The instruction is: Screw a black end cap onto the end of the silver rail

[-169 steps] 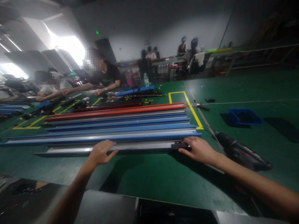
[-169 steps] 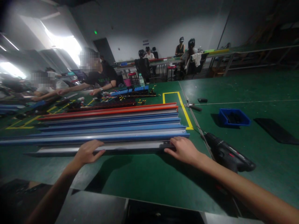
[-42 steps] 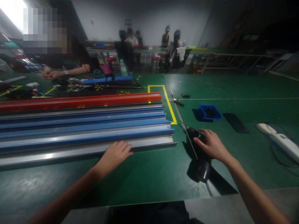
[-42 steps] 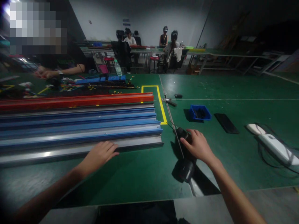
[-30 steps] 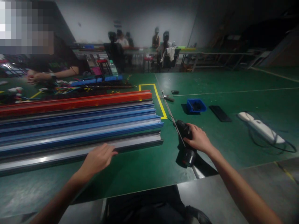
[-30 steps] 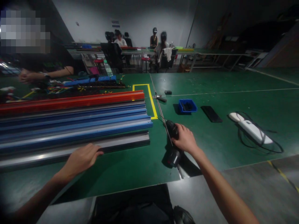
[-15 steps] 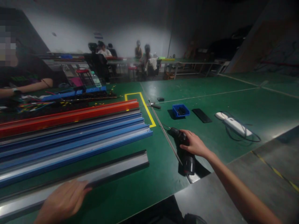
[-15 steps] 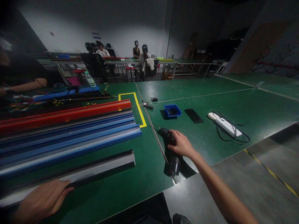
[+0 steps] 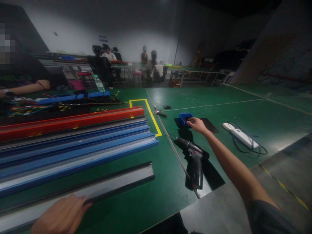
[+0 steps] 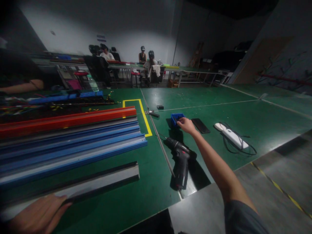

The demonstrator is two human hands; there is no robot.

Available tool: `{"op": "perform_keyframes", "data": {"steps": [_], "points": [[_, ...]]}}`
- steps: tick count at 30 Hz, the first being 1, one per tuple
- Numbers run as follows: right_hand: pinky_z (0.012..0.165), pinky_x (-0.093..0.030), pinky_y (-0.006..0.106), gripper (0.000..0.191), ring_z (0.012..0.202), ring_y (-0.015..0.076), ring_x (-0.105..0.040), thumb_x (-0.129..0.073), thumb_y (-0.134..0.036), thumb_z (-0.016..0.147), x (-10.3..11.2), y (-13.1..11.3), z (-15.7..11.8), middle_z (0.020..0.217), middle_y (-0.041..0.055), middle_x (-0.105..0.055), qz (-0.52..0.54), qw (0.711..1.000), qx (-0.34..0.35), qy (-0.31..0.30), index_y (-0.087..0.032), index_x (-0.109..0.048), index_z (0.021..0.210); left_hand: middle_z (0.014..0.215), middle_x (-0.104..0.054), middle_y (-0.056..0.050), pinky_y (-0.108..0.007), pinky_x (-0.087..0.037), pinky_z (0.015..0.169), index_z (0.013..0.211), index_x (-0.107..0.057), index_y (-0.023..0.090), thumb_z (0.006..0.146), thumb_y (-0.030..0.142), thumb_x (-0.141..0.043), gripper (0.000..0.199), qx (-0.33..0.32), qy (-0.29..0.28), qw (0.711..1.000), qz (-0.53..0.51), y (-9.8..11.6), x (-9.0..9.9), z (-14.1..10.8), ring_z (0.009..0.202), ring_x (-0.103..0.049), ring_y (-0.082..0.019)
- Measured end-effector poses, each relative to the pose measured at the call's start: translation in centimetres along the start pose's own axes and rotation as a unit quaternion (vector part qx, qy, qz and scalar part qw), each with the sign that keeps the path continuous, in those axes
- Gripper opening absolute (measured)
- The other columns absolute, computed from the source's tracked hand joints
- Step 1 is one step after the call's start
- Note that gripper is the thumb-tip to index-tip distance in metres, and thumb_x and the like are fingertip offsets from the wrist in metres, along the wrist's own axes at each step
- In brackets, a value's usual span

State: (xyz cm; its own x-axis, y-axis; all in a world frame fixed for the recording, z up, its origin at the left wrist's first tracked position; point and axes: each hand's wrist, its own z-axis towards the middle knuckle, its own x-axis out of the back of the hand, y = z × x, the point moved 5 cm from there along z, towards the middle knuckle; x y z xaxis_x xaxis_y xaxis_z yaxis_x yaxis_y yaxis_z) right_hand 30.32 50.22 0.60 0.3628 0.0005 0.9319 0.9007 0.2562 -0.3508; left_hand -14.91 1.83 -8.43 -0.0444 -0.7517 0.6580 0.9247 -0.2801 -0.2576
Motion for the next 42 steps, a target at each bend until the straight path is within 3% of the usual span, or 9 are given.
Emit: {"op": "perform_keyframes", "data": {"steps": [3,9,16,23,29,34,38,40,42], "points": [[0.093,-0.055,0.035,0.036,0.109,0.0256,-0.071,-0.056,-0.043,0.104,-0.9,-0.8,3.5,0.117,0.0127,-0.076,-0.029,0.999,-0.028,-0.026,-0.014,-0.072,0.118,0.076,-0.073,-0.006,-0.038,-0.049,0.071,0.088,-0.072,0.017,0.087,0.018,-0.073,0.001,-0.099,-0.04,0.993,0.057,0.6,-0.1,0.0,0.068,-0.065,-0.023],[0.091,-0.059,0.044,0.034,0.106,0.0232,-0.069,-0.066,-0.039,0.101,-2.2,-1.6,6.7,0.126,0.0095,-0.067,-0.089,0.99,-0.073,-0.085,-0.017,-0.065,0.127,0.077,-0.071,-0.008,-0.04,-0.049,0.071,0.09,-0.067,0.014,0.09,0.016,-0.07,0.004,-0.109,-0.062,0.989,0.075,1.0,0.5,0.7,0.07,-0.065,-0.025],[0.098,-0.056,0.046,0.038,0.113,0.0265,-0.068,-0.065,-0.039,0.101,-2.3,-2.4,6.6,0.13,0.016,-0.066,-0.161,0.981,-0.087,-0.061,-0.012,-0.065,0.128,0.072,-0.067,-0.006,-0.036,-0.045,0.064,0.085,-0.065,0.015,0.09,0.018,-0.07,0.008,-0.076,-0.059,0.993,0.065,1.4,1.0,2.7,0.064,-0.06,-0.022],[0.092,-0.054,0.035,0.036,0.113,0.0329,-0.071,-0.049,-0.023,0.102,-2.6,-3.9,5.9,0.121,0.0281,-0.072,-0.198,0.977,-0.049,-0.064,-0.005,-0.074,0.119,0.069,-0.063,-0.004,-0.034,-0.041,0.061,0.086,-0.063,0.016,0.09,0.023,-0.072,0.013,-0.066,-0.086,0.991,0.076,1.4,1.2,3.1,0.063,-0.057,-0.02],[0.087,-0.055,0.036,0.031,0.105,0.0362,-0.073,-0.056,-0.017,0.095,-0.7,-5.4,4.9,0.111,0.0321,-0.073,-0.22,0.975,-0.03,-0.022,0.0,-0.074,0.114,0.067,-0.06,-0.002,-0.034,-0.039,0.06,0.087,-0.061,0.016,0.091,0.025,-0.072,0.015,-0.063,-0.09,0.991,0.078,1.5,1.3,3.3,0.062,-0.054,-0.019],[0.084,-0.054,0.04,0.034,0.103,0.0396,-0.072,-0.049,-0.015,0.096,1.8,-7.0,2.7,0.112,0.0335,-0.072,-0.218,0.976,-0.012,0.029,0.001,-0.069,0.119,0.067,-0.06,-0.001,-0.033,-0.038,0.06,0.088,-0.06,0.016,0.095,0.027,-0.069,0.015,-0.061,-0.088,0.99,0.088,1.5,1.3,3.3,0.062,-0.054,-0.017],[0.087,-0.051,0.037,0.035,0.103,0.0353,-0.071,-0.042,-0.02,0.1,2.1,-9.7,-2.7,0.107,0.0245,-0.076,-0.145,0.982,0.089,0.079,-0.008,-0.069,0.12,0.069,-0.061,-0.001,-0.033,-0.039,0.061,0.089,-0.06,0.016,0.092,0.029,-0.073,0.019,-0.073,-0.1,0.987,0.104,1.5,1.2,3.1,0.065,-0.055,-0.017],[0.081,-0.053,0.033,0.035,0.097,0.0321,-0.073,-0.042,-0.023,0.099,0.6,-10.5,-6.1,0.101,0.0184,-0.077,-0.066,0.991,0.11,0.043,-0.012,-0.07,0.118,0.069,-0.06,-0.001,-0.032,-0.039,0.061,0.088,-0.06,0.016,0.092,0.029,-0.073,0.019,-0.073,-0.099,0.987,0.103,1.5,1.3,3.1,0.065,-0.055,-0.018],[0.068,-0.054,0.03,0.033,0.08,0.0272,-0.074,-0.043,-0.025,0.098,-2.5,-10.8,-9.3,0.088,0.013,-0.077,0.044,0.991,0.098,-0.083,-0.013,-0.071,0.112,0.069,-0.059,-0.001,-0.033,-0.039,0.061,0.087,-0.06,0.016,0.092,0.029,-0.073,0.018,-0.07,-0.1,0.988,0.1,1.5,1.3,3.1,0.064,-0.054,-0.018]]}}
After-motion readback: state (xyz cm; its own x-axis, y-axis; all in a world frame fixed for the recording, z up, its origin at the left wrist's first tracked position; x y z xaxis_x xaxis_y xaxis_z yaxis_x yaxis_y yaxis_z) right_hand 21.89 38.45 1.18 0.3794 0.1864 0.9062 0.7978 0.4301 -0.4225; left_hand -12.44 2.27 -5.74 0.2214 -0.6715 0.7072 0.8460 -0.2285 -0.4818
